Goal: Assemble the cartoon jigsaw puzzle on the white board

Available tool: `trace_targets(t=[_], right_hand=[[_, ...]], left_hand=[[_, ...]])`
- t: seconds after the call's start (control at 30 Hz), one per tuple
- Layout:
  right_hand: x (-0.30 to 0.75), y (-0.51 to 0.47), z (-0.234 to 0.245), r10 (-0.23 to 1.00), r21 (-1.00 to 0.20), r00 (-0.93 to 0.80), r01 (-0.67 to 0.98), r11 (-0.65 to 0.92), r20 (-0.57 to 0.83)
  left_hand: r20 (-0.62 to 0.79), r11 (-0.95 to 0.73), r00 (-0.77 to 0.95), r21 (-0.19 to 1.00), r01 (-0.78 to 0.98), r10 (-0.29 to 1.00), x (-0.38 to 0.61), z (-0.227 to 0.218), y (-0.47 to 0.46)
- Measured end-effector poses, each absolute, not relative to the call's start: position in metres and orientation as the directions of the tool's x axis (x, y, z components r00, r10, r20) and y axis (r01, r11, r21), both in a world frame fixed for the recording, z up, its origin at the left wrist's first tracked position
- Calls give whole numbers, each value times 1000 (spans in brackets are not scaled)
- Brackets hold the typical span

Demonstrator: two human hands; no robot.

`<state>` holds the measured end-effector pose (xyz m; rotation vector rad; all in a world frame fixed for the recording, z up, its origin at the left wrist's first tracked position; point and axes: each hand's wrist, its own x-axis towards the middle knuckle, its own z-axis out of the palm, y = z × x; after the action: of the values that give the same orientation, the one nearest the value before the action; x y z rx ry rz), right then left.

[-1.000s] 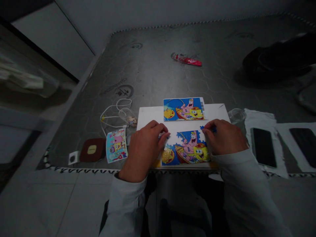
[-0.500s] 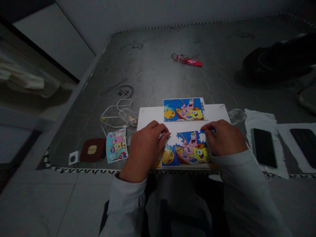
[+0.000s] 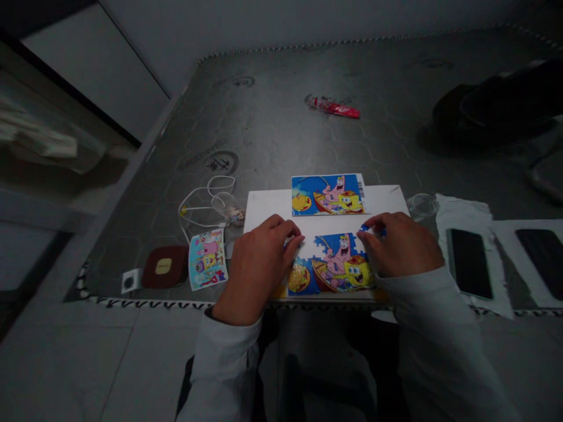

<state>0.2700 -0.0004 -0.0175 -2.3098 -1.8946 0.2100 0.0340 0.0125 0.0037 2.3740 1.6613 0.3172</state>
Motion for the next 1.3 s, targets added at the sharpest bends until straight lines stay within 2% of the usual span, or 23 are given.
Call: trace_targets(t=[0.1,0.27,0.5,0.63,0.73,0.87,1.07,1.3], right_hand=[[269,1,-15,979,-237,204,950,-203,-21],[272,1,-17,977,-387,208,897,-213,-55],[262,-1,-10,990,-522,127,849,-74,66],[242,-3,5,993,-713,121,695,-90,-8],[229,-6,11,996,-796,55,599,-90,-71],[225,-8,9,998,-808,6,587,-54,-63],[226,-8,4,990,-812,-50,578,-78,-131],[220,-10,3,993,-828,-85,560,-17,-77]], left_hand=[[53,-336,336,302,892,940,35,4,12],[52,-334,334,293,896,941,36,4,11],[60,-352,352,315,882,934,38,6,11],[94,-383,376,365,848,922,38,5,10],[122,-417,404,408,812,906,39,6,9],[181,-448,411,417,791,894,40,8,9],[221,-472,417,405,783,882,39,10,8],[237,-515,458,411,752,857,39,7,8]])
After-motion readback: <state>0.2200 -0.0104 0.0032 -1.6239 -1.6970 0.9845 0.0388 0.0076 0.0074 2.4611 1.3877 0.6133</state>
